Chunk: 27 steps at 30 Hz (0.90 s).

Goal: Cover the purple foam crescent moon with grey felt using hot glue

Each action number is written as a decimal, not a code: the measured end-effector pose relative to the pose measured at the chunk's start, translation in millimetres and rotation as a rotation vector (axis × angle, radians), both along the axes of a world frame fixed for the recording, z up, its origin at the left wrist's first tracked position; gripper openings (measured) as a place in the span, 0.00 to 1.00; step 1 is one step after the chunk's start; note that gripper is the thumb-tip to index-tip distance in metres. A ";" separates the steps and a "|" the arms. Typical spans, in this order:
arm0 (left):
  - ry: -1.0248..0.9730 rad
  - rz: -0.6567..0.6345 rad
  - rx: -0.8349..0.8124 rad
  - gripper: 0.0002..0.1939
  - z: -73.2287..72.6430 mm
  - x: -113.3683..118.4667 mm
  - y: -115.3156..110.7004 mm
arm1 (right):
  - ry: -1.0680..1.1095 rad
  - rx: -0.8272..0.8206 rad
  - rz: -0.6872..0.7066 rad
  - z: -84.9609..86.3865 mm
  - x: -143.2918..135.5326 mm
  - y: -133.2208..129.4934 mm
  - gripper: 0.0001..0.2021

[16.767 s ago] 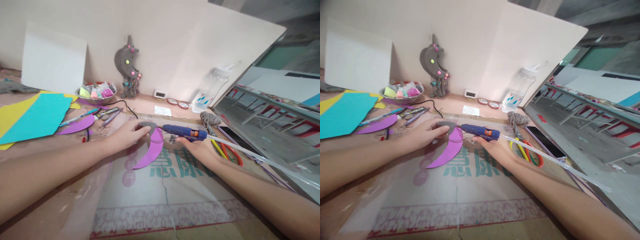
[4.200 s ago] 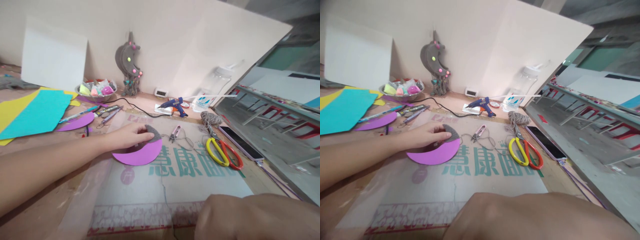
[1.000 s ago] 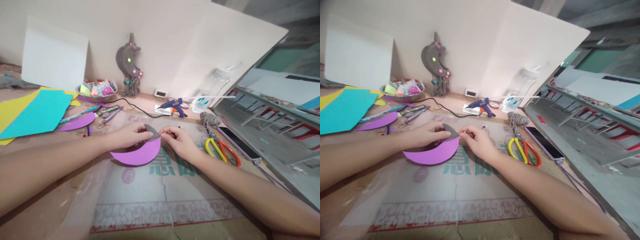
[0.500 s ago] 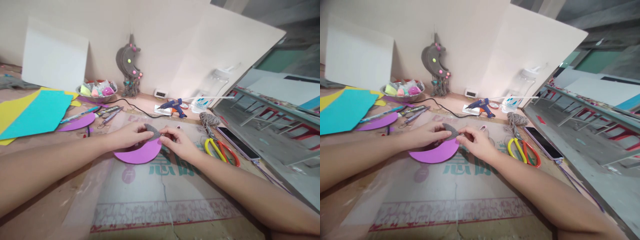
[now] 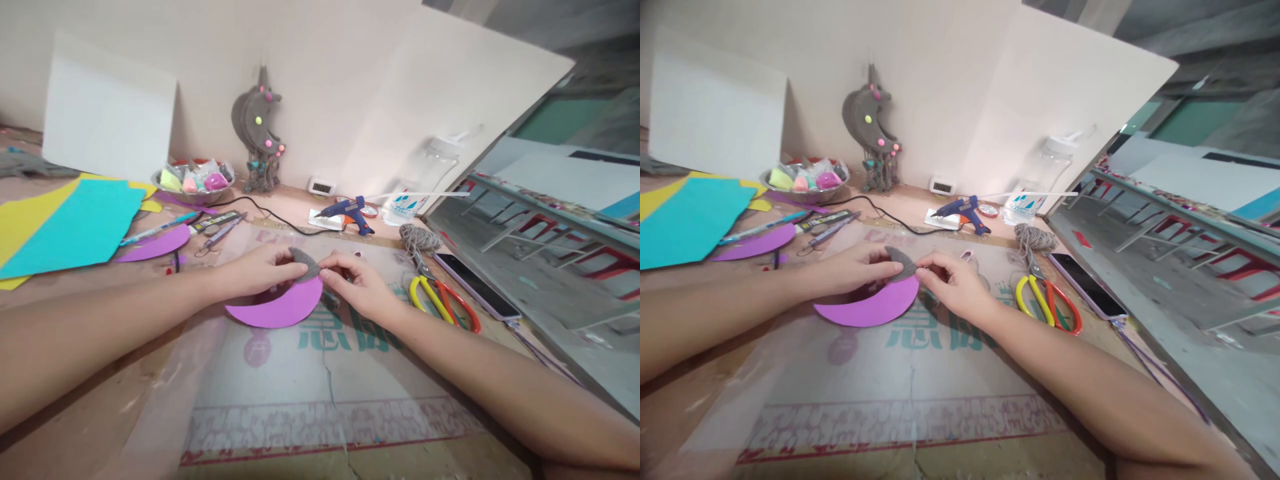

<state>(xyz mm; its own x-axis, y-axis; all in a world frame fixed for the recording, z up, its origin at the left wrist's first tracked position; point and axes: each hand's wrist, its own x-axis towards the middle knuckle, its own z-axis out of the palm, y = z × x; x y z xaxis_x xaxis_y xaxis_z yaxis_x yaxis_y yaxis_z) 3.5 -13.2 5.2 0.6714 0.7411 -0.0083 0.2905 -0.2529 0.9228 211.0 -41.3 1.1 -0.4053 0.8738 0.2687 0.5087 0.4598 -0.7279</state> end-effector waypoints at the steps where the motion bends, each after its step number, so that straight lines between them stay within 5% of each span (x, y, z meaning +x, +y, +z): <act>1: 0.007 -0.001 0.003 0.13 0.7 -0.1 -0.4 | 0.008 0.003 0.005 -0.4 0.4 0.3 0.08; 13: -0.006 0.008 0.016 0.14 -4.8 -0.8 2.5 | 0.099 -0.031 -0.042 1.5 1.1 -0.1 0.12; 22: -0.011 0.034 0.008 0.14 -4.0 -0.3 1.9 | 0.523 -0.083 -0.170 -3.0 8.7 12.3 0.10; 27: -0.003 0.035 -0.002 0.14 -4.4 -0.4 2.0 | 0.470 -0.071 -0.156 -1.3 6.6 10.3 0.13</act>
